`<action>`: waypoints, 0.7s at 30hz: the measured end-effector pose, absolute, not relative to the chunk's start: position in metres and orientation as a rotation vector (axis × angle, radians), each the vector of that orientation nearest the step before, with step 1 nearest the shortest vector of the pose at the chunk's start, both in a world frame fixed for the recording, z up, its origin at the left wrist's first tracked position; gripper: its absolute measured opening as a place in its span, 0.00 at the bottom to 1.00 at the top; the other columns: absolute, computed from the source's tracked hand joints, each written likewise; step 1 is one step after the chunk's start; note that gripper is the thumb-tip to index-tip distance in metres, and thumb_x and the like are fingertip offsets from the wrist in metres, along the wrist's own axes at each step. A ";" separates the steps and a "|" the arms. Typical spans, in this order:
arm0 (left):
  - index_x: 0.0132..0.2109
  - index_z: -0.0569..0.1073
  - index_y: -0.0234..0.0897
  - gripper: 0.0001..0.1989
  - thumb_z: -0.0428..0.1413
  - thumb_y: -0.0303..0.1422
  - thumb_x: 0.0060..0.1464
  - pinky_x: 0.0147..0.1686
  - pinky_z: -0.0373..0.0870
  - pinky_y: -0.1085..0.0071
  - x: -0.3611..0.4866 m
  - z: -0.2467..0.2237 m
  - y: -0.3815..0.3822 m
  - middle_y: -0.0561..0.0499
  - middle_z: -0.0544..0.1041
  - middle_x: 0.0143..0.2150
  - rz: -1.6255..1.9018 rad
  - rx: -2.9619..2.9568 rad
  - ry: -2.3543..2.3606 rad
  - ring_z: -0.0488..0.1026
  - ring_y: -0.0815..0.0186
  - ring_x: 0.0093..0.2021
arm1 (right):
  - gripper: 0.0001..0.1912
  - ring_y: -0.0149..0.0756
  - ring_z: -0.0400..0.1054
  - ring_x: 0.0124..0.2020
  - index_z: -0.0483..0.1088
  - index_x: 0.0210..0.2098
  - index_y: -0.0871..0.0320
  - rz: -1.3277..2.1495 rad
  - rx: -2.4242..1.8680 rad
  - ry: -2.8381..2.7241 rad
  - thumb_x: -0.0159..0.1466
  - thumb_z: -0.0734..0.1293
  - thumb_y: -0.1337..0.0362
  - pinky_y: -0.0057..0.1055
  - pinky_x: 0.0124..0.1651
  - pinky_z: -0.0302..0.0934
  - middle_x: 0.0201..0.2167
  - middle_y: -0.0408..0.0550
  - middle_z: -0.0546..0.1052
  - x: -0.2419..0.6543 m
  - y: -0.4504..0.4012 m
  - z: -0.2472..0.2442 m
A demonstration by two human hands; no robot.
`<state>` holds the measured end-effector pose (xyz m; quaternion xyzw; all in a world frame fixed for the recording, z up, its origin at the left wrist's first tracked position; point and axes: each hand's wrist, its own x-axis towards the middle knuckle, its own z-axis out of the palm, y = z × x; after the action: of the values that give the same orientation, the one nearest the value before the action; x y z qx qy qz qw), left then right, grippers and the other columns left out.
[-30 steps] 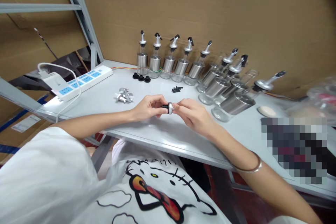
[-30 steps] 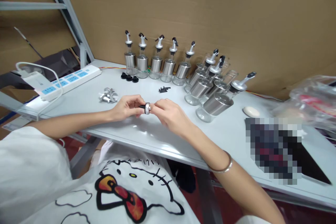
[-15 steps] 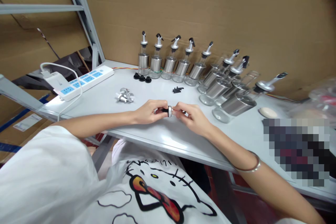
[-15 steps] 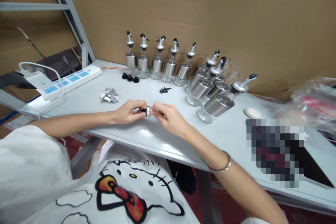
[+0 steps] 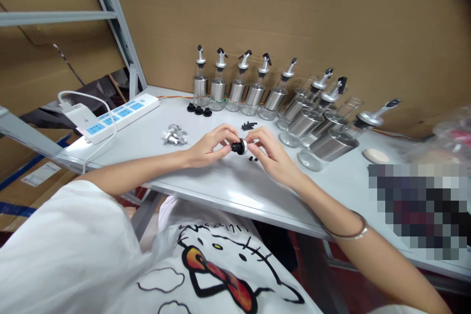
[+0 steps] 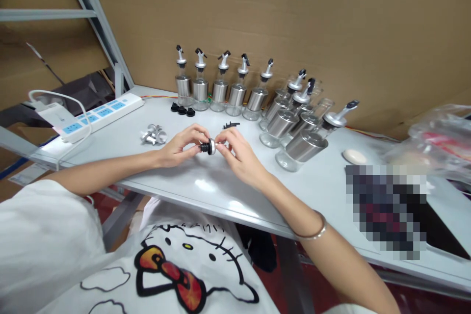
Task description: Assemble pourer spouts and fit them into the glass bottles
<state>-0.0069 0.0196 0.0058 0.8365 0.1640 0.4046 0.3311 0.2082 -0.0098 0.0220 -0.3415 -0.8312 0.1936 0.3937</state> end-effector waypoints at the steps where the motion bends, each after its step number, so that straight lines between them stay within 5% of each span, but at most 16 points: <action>1: 0.44 0.69 0.38 0.09 0.53 0.38 0.59 0.42 0.71 0.68 -0.006 0.006 0.018 0.45 0.70 0.48 1.041 2.135 0.412 0.71 0.66 0.43 | 0.11 0.36 0.64 0.37 0.68 0.37 0.56 0.402 -0.871 -2.090 0.68 0.59 0.57 0.33 0.38 0.62 0.35 0.49 0.67 0.208 -0.010 0.023; 4: 0.42 0.66 0.37 0.11 0.54 0.40 0.59 0.43 0.72 0.68 -0.001 0.005 0.014 0.45 0.70 0.48 1.003 1.915 0.373 0.73 0.68 0.42 | 0.10 0.33 0.63 0.30 0.70 0.39 0.56 0.330 -0.930 -2.052 0.68 0.59 0.59 0.32 0.33 0.61 0.29 0.46 0.67 0.207 -0.013 0.025; 7: 0.37 0.64 0.37 0.15 0.59 0.41 0.55 0.40 0.71 0.71 0.003 0.004 0.010 0.50 0.70 0.41 1.050 1.731 0.437 0.72 0.70 0.38 | 0.12 0.29 0.63 0.22 0.68 0.44 0.58 0.651 -0.977 -1.996 0.68 0.58 0.60 0.28 0.27 0.60 0.22 0.41 0.69 0.205 -0.017 0.025; 11: 0.40 0.62 0.38 0.19 0.62 0.42 0.51 0.38 0.70 0.72 0.005 0.004 0.007 0.54 0.69 0.37 1.003 1.544 0.512 0.73 0.72 0.34 | 0.15 0.33 0.73 0.29 0.66 0.48 0.60 0.944 -0.925 -1.899 0.64 0.62 0.59 0.27 0.27 0.63 0.27 0.46 0.76 0.202 -0.019 0.021; 21: 0.42 0.64 0.37 0.19 0.63 0.40 0.50 0.39 0.71 0.70 0.007 0.003 0.005 0.53 0.71 0.37 0.949 1.505 0.537 0.75 0.70 0.36 | 0.13 0.34 0.72 0.33 0.69 0.43 0.59 0.844 -0.959 -1.923 0.58 0.64 0.64 0.29 0.30 0.67 0.34 0.48 0.77 0.198 -0.019 0.025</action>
<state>0.0069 0.0055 0.0026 0.6486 0.2314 0.4091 0.5987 0.1985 -0.0192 0.0248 -0.3799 -0.7617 0.3342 0.4047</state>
